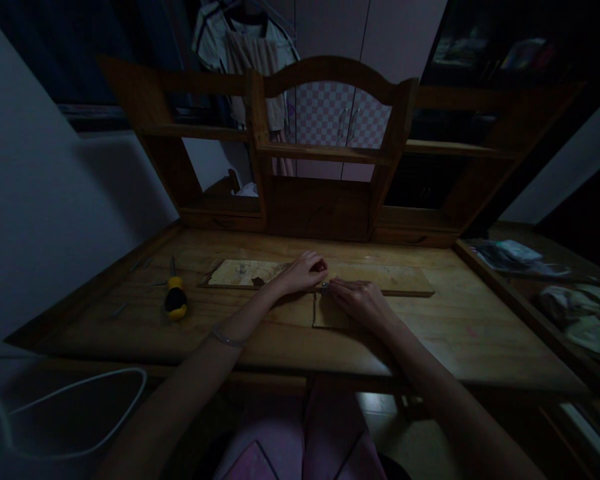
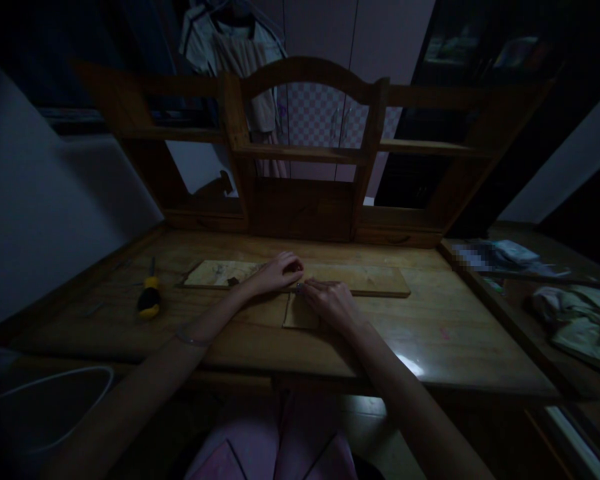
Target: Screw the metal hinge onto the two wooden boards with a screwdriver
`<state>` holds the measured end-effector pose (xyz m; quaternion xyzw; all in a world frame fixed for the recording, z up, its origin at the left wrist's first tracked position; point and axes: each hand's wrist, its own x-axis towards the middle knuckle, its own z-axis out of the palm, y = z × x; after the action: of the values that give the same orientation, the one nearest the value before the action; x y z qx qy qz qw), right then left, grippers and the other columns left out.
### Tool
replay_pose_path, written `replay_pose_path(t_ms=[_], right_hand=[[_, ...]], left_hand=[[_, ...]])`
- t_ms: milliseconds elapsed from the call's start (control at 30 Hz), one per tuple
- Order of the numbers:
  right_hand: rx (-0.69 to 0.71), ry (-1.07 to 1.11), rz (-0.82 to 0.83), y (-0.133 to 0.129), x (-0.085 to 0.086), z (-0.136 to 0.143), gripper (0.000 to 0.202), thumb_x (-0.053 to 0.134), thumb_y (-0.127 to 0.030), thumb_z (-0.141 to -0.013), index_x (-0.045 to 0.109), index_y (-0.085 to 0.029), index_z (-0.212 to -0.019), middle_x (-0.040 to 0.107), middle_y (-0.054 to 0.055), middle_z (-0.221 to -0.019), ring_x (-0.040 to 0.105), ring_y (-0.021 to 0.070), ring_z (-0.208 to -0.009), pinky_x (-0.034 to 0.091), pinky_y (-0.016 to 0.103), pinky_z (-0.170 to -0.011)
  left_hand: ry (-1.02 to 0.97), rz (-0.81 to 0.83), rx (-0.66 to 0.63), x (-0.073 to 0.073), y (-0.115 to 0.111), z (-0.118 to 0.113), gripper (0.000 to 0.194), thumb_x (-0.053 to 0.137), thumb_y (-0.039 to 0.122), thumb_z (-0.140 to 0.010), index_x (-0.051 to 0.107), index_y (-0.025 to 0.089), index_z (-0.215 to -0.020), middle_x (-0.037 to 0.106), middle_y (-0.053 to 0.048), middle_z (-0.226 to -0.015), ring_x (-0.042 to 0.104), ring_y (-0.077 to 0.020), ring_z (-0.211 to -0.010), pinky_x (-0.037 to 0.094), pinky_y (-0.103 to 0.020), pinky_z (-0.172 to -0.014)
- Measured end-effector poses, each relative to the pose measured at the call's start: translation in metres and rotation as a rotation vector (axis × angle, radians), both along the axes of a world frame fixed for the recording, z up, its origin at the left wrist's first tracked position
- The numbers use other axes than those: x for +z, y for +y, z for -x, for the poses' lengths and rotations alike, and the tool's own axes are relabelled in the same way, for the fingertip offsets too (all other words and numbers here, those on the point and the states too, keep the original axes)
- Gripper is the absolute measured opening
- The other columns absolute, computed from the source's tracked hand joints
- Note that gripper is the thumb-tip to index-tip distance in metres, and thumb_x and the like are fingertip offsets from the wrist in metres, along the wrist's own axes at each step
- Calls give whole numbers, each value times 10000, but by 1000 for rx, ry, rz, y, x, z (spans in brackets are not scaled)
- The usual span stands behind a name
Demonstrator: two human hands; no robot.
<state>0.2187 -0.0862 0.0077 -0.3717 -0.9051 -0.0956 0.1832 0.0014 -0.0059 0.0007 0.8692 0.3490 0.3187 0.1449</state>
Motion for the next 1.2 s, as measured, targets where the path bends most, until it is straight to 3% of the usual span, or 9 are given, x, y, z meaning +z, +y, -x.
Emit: replay_pose_path(t_ms=[367, 933, 1200], right_hand=[[7, -1, 8, 0, -2, -2, 260, 467, -207, -1023, 663, -203, -1193, 713, 68, -1251, 721, 170, -975, 515, 252, -823], [-32, -31, -1, -1, -1, -1, 274, 468, -209, -1022, 667, -211, -1211, 727, 65, -1212, 727, 165, -901, 492, 239, -748], [-36, -37, 1, -1, -1, 0, 268, 469, -211, -1023, 667, -205, -1204, 717, 76, -1236, 725, 172, -935, 503, 249, -788]], left_hand=[[-23, 87, -65, -2, 4, 7, 256, 708, 413, -846, 630, 190, -945, 625, -50, -978, 583, -203, -950, 489, -332, -866], [14, 79, -72, 3, 2, 7, 251, 718, 404, -836, 601, 193, -904, 599, -42, -951, 559, -201, -929, 478, -324, -848], [40, 65, -60, 2, 2, 7, 266, 695, 437, -854, 588, 198, -900, 583, -40, -952, 550, -204, -935, 473, -323, -846]])
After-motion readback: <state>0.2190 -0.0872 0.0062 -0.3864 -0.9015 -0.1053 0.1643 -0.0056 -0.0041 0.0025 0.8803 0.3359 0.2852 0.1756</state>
